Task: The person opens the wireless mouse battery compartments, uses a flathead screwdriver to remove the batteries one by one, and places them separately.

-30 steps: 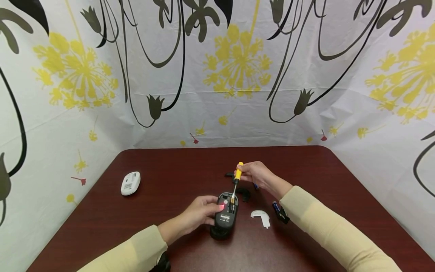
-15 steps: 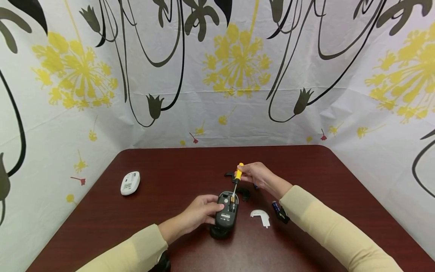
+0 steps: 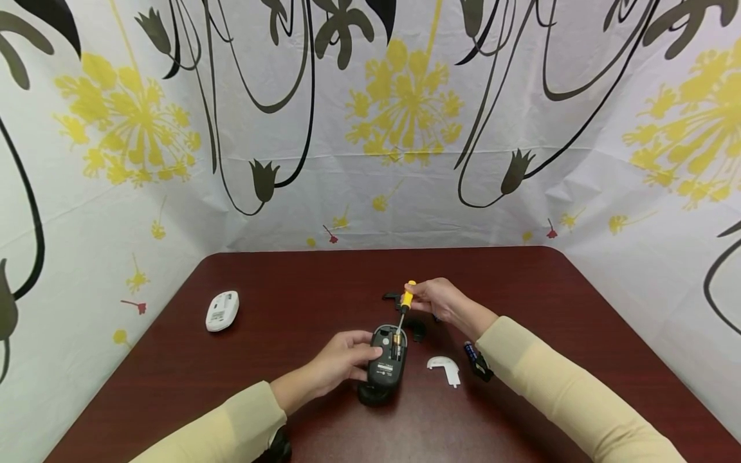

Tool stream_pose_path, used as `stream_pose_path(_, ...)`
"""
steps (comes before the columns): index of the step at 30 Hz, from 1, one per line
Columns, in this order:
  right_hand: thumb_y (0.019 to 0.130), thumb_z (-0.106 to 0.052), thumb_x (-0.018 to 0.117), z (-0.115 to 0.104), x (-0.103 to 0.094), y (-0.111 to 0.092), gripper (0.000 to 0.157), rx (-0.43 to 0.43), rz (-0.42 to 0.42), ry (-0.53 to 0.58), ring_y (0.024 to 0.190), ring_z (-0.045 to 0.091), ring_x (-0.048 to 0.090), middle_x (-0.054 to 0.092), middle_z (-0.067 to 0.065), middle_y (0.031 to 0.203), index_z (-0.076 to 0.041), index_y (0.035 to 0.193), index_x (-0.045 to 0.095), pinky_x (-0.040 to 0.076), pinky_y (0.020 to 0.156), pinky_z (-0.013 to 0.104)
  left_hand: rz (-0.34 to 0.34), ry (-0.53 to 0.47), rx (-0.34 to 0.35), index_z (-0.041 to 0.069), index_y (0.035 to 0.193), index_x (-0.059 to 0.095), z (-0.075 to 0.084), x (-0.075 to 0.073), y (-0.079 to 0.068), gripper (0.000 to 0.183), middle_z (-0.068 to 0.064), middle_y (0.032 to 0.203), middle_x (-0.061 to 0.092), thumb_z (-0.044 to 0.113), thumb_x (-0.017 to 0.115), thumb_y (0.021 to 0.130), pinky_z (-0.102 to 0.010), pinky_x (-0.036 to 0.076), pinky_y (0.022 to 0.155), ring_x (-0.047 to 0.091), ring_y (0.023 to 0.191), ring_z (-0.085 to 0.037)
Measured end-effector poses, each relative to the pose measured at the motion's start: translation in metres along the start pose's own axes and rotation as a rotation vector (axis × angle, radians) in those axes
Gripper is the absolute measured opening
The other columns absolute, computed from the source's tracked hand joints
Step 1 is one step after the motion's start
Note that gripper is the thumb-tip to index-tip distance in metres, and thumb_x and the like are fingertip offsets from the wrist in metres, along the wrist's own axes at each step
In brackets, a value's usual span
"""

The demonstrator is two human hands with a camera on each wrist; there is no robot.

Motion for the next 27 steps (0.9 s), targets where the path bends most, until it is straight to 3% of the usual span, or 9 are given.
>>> stream_pose_path(8,0.099,-0.009,0.056,0.002,0.001,0.000,0.042,0.029,0.034,-0.019,0.074,0.013,0.063,0.057,0.011,0.098,0.015,0.132,0.046,0.056,0.071,0.022,-0.001,-0.008,0.003,-0.012,0.127,0.052,0.001,0.000,0.000,0.042,-0.014,0.102,0.067,0.011,0.062,0.093,-0.035,0.058,0.070,0.066,0.088,-0.020)
stream_pose_path(15,0.100,-0.009,0.055,-0.004,0.001,-0.005,0.043,0.004,0.028,0.031,0.078,0.013,0.067,0.063,0.012,0.095,0.014,0.134,0.044,0.056,0.077,0.025,-0.008,-0.016,-0.001,-0.012,0.128,0.051,0.000,-0.001,0.000,0.044,-0.014,0.103,0.067,0.013,0.061,0.093,-0.036,0.058,0.073,0.066,0.090,-0.021)
stream_pose_path(21,0.099,-0.009,0.056,-0.021,0.001,-0.017,0.040,-0.129,0.033,0.052,0.090,0.018,0.068,0.064,0.021,0.106,0.014,0.131,0.046,0.055,0.083,0.029,0.002,-0.025,0.001,-0.011,0.128,0.051,0.001,-0.004,0.000,0.044,-0.015,0.106,0.067,0.015,0.062,0.093,-0.036,0.058,0.074,0.067,0.092,-0.022)
stream_pose_path(27,0.098,-0.015,0.059,-0.035,0.000,-0.028,0.033,-0.281,0.092,-0.017,0.100,0.026,0.067,0.060,0.028,0.119,0.008,0.121,0.054,0.053,0.087,0.035,-0.003,-0.052,0.010,-0.011,0.128,0.051,0.001,-0.005,0.001,0.044,-0.016,0.107,0.067,0.014,0.062,0.094,-0.039,0.058,0.077,0.067,0.095,-0.024)
Point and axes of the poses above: each hand's wrist, its own y-axis towards the middle knuckle, its own x-axis out of the palm, z = x × y, the point moved 4 cm from there along y, towards the middle knuckle
